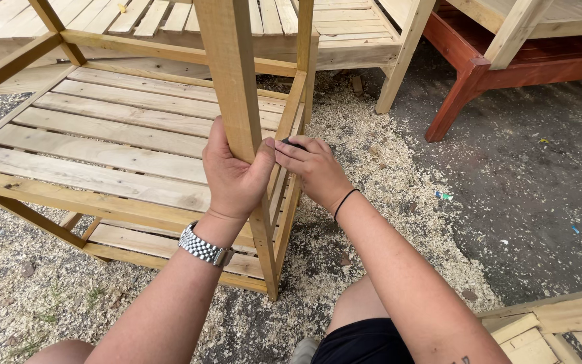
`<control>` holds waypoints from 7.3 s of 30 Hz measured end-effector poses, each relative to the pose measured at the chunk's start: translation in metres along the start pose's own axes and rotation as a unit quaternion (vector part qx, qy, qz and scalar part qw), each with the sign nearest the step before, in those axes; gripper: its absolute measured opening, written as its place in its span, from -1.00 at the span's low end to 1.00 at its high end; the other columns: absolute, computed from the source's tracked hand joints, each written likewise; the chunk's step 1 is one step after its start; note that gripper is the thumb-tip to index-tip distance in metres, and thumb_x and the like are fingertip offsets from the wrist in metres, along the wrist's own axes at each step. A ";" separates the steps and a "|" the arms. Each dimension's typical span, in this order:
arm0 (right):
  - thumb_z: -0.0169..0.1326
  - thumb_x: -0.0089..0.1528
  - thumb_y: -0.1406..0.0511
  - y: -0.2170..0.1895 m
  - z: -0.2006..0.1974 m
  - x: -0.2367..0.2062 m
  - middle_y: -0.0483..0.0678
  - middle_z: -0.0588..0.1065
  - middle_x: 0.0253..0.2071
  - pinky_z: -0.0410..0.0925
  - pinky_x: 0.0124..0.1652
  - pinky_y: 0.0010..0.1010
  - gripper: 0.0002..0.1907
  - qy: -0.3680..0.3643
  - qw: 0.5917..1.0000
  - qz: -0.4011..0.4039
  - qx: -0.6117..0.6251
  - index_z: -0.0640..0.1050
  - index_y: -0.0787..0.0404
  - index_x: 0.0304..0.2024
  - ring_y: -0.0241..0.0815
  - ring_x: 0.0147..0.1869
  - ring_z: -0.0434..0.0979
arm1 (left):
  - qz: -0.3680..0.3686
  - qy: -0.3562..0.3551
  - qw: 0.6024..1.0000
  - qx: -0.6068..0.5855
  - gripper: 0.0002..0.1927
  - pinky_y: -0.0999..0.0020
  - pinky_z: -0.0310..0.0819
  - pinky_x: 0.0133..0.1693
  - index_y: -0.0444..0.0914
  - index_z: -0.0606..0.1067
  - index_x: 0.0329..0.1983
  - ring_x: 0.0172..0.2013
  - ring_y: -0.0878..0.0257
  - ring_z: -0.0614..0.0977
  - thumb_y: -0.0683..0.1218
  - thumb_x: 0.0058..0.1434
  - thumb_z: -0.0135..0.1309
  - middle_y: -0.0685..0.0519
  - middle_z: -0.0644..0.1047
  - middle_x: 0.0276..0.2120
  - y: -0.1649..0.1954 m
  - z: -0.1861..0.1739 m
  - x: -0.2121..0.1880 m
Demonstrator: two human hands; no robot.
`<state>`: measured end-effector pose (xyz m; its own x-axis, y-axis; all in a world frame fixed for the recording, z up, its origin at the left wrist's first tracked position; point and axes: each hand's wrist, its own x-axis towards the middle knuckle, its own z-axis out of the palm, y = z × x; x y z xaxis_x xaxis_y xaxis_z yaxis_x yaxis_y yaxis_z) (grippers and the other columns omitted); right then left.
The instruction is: The person sands the surfaces and edges of a three-tier wooden shelf using a sanding block. They work across the slatted shelves and vertical frame members, moving the block back and forth to smooth the wood.
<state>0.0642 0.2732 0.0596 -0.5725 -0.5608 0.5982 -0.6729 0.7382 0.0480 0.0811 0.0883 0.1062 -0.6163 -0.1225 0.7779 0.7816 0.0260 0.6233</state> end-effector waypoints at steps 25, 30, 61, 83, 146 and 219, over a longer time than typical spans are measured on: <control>0.02 0.14 0.57 -0.004 0.024 0.012 -0.12 0.48 0.27 0.21 0.40 -0.11 -0.46 0.025 0.996 0.059 0.059 0.57 0.11 0.14 -0.08 0.45 0.33 | -0.013 0.010 1.000 0.001 -0.79 0.47 0.48 -0.28 -0.32 0.40 -0.09 -0.35 0.39 0.53 -0.24 0.28 0.17 0.08 0.53 -0.36 -0.001 0.001 0.001; 0.08 0.17 0.51 -0.010 0.023 -0.009 -0.16 0.51 0.18 0.13 0.44 -0.02 -0.66 -0.041 0.993 -0.035 0.109 0.55 0.10 -0.03 -0.12 0.43 0.37 | -0.007 0.012 1.000 0.009 -0.75 0.48 0.49 -0.25 -0.32 0.39 -0.06 -0.33 0.40 0.54 -0.24 0.25 0.17 0.08 0.53 -0.35 0.001 -0.003 -0.003; 0.10 0.12 0.54 0.003 0.053 -0.003 -0.05 0.38 0.34 -0.20 0.50 0.20 -0.34 0.003 0.996 0.066 0.067 0.40 0.11 0.29 -0.01 0.53 0.22 | -0.014 -0.005 1.000 -0.013 -0.75 0.49 0.49 -0.26 -0.31 0.38 -0.08 -0.32 0.42 0.53 -0.21 0.28 0.20 0.11 0.53 -0.33 -0.001 0.000 -0.010; 0.06 0.14 0.54 -0.005 0.043 -0.004 -0.26 0.51 0.22 -0.25 0.49 0.27 -0.44 -0.016 0.995 0.058 0.082 0.57 -0.07 0.12 -0.22 0.46 0.32 | -0.027 -0.004 0.998 -0.050 -0.72 0.51 0.49 -0.15 -0.32 0.38 0.01 -0.22 0.43 0.52 -0.24 0.31 0.17 0.13 0.50 -0.22 -0.002 -0.004 -0.015; 0.04 0.15 0.54 -0.025 0.034 -0.010 -0.23 0.60 0.11 0.01 0.43 0.12 -0.58 0.114 0.982 0.141 0.047 0.60 -0.02 -0.06 -0.12 0.34 0.47 | -0.011 0.006 1.000 -0.024 -0.75 0.48 0.50 -0.22 -0.31 0.38 -0.03 -0.28 0.42 0.54 -0.24 0.29 0.18 0.11 0.53 -0.28 -0.005 -0.002 -0.006; 0.12 0.14 0.52 -0.040 0.013 -0.013 -0.04 0.59 0.06 0.39 0.23 -0.16 -0.66 0.158 0.981 0.076 0.082 0.60 0.20 -0.04 0.00 0.19 0.58 | -0.009 0.016 1.000 0.022 -0.74 0.42 0.50 -0.33 -0.30 0.39 -0.09 -0.41 0.32 0.56 -0.18 0.22 0.18 0.04 0.53 -0.42 -0.004 0.000 0.004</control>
<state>0.0920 0.2462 0.0392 -0.5154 -0.2867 0.8076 -0.6726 0.7193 -0.1739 0.0755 0.0880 0.1069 -0.6265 -0.1559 0.7637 0.7646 0.0675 0.6410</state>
